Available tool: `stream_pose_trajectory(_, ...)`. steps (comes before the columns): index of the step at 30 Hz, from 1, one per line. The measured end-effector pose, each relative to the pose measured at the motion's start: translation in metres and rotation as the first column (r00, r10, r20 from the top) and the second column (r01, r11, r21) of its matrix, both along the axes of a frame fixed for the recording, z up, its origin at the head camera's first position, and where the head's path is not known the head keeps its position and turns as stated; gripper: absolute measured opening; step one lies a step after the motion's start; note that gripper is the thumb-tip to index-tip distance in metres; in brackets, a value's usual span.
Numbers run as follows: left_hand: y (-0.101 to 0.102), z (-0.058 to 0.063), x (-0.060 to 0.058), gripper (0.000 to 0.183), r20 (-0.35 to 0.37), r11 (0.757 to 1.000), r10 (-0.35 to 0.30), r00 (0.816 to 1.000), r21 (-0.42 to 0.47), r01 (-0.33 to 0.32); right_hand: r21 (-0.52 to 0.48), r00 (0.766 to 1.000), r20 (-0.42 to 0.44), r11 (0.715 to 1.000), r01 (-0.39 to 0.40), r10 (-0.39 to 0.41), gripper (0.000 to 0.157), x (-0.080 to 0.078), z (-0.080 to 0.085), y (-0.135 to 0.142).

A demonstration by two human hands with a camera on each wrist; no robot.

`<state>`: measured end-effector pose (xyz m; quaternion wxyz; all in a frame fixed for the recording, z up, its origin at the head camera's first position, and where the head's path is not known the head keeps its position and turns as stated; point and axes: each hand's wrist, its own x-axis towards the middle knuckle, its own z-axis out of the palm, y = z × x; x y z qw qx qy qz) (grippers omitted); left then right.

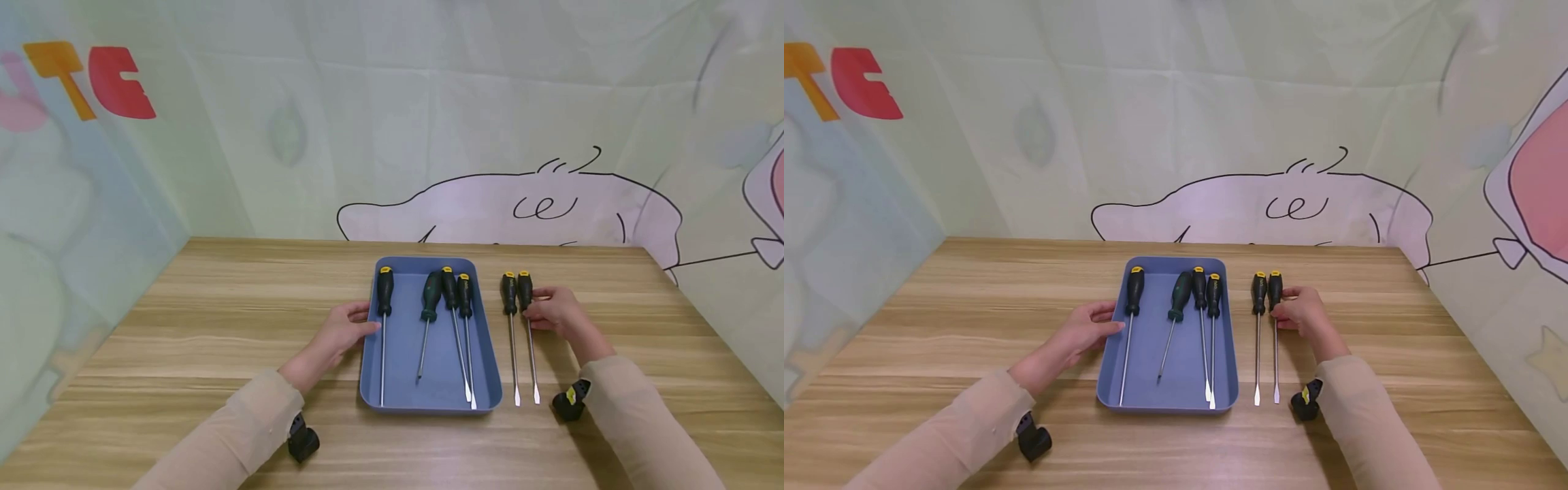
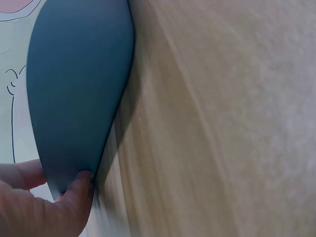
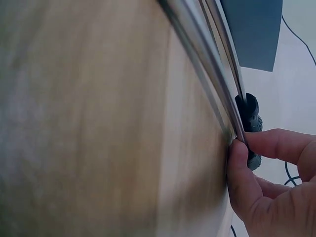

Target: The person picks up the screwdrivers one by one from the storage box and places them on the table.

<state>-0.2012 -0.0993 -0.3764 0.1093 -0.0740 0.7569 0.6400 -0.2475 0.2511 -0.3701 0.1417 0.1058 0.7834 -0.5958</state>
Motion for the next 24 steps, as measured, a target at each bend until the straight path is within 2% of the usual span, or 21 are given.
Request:
stream_pose_trajectory(12, 0.000, 0.000, -0.001, 0.050, 0.007, 1.000, -0.002, 1.000, -0.018, 0.002, 0.025, 0.999, 0.032, 1.000, 0.015, -0.016, 0.064, 0.001, 0.005, 0.001)
stream_pose_trajectory(24, -0.001, 0.001, 0.000, 0.049, 0.009, 1.000, -0.012, 1.000, 0.004, 0.012, -0.009, 0.999, 0.049, 1.000, 0.013, -0.012, 0.068, 0.003, 0.014, 0.006)
